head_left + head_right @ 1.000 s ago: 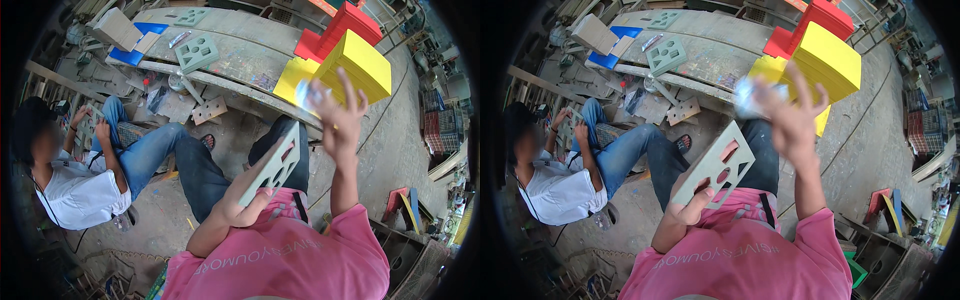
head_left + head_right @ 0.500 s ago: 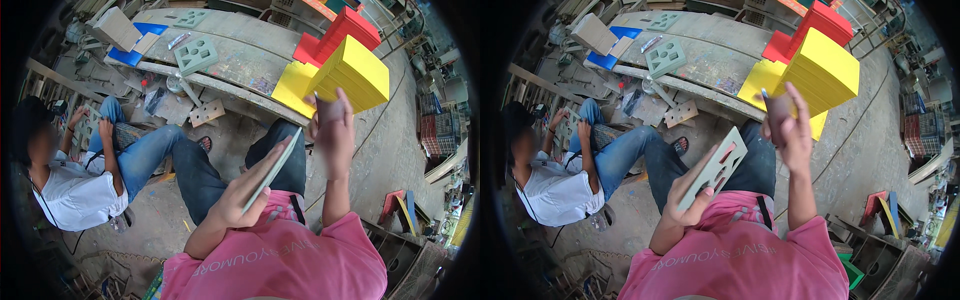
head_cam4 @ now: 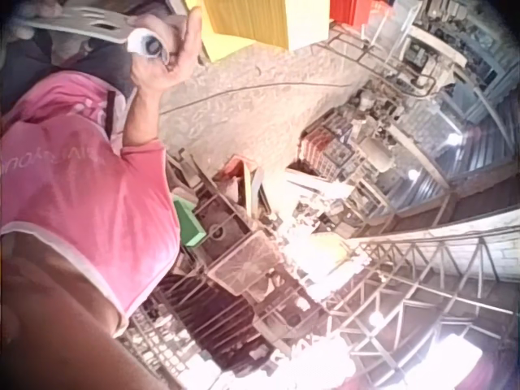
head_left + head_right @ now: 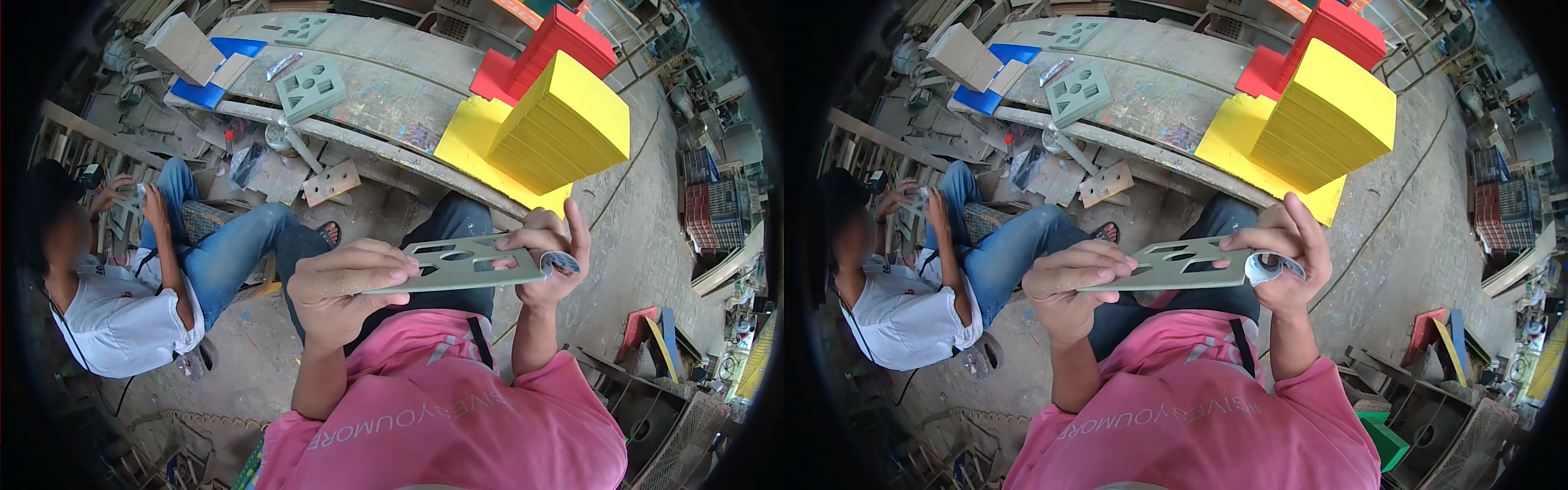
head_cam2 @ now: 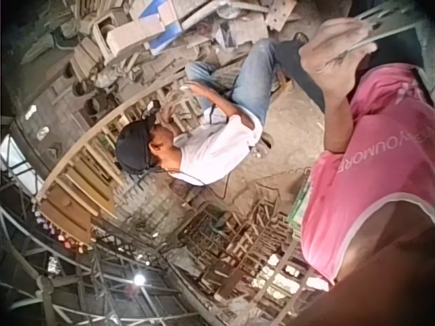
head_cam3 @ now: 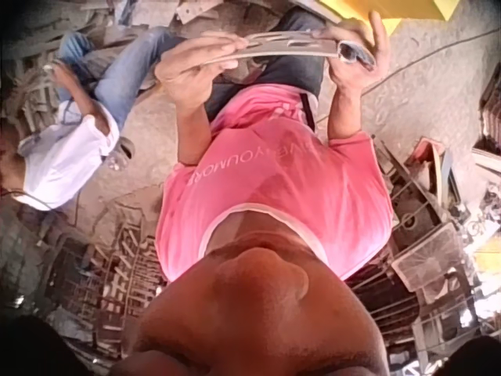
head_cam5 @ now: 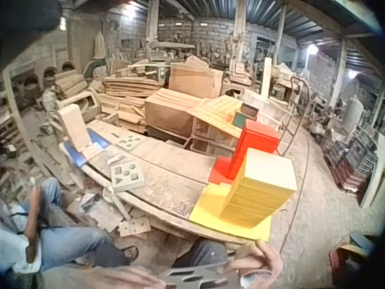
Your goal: The person sits on the floor and sands a light green wooden block with geometric cutouts using a sanding sponge. They hold the block in their left hand and rub the edges and surfaces with the sponge in their right hand, flipping the block to work on different sides.
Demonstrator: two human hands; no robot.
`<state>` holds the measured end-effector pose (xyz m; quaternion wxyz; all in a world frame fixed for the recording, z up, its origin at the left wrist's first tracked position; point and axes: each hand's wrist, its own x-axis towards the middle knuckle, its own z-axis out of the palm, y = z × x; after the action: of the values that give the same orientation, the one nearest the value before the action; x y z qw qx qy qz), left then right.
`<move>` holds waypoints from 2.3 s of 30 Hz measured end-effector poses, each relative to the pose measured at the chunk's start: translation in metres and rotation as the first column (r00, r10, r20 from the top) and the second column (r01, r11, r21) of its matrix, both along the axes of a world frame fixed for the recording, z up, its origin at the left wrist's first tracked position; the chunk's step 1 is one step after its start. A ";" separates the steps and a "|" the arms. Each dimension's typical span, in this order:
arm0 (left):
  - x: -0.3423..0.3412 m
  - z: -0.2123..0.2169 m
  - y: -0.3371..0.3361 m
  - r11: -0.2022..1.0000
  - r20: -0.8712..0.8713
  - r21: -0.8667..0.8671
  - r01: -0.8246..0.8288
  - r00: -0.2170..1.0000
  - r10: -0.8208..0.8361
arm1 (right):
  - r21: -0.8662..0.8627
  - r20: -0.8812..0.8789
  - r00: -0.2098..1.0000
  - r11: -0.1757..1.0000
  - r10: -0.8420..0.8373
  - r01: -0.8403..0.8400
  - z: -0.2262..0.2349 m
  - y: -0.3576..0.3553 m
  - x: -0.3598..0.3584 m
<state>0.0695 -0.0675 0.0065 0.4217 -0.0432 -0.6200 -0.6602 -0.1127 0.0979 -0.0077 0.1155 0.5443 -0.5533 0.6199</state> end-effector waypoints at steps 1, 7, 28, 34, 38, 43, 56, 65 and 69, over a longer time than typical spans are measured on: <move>0.000 0.000 0.000 1.000 -0.001 0.003 0.000 1.000 0.000 | 0.000 -0.020 1.000 1.000 -0.010 0.010 0.000 0.001 0.000; 0.002 0.001 -0.004 1.000 -0.015 0.012 0.008 1.000 -0.008 | -0.020 -0.064 0.997 0.999 -0.040 0.039 0.000 0.004 0.001; -0.015 0.044 0.028 0.819 0.094 -0.554 -0.153 0.965 0.244 | 0.177 -0.228 0.973 0.984 0.030 0.011 0.019 0.005 0.007; -0.009 0.039 0.032 0.882 0.153 -0.427 -0.200 0.945 0.289 | 0.053 -0.147 0.987 0.997 0.061 -0.053 0.013 0.009 0.004; 0.009 -0.007 0.002 0.882 0.189 -0.429 -0.195 0.936 0.298 | 0.009 -0.132 0.991 0.999 0.032 -0.031 0.010 0.015 0.001; 0.047 -0.072 -0.053 0.887 0.522 -0.208 -0.413 0.720 0.458 | 0.091 -0.145 0.989 0.996 0.017 -0.004 0.009 0.022 -0.005; -0.042 -0.031 -0.015 0.715 0.321 -0.257 0.650 0.756 -0.571 | 0.184 -0.125 0.899 0.900 0.420 -0.395 0.023 -0.013 0.000; -0.041 -0.040 0.005 0.732 0.195 0.123 0.670 0.707 -0.680 | 0.126 0.064 0.943 0.935 0.326 -0.331 0.014 -0.014 0.002; -0.029 -0.032 0.007 0.858 0.274 0.117 0.501 0.814 -0.513 | -0.125 0.498 0.802 0.943 0.329 -0.310 -0.005 -0.009 -0.002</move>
<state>0.0403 -0.0608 -0.0259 0.1341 -0.0992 -0.6289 -0.7594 -0.1147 0.0885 -0.0125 -0.1316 0.4429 -0.4526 0.7627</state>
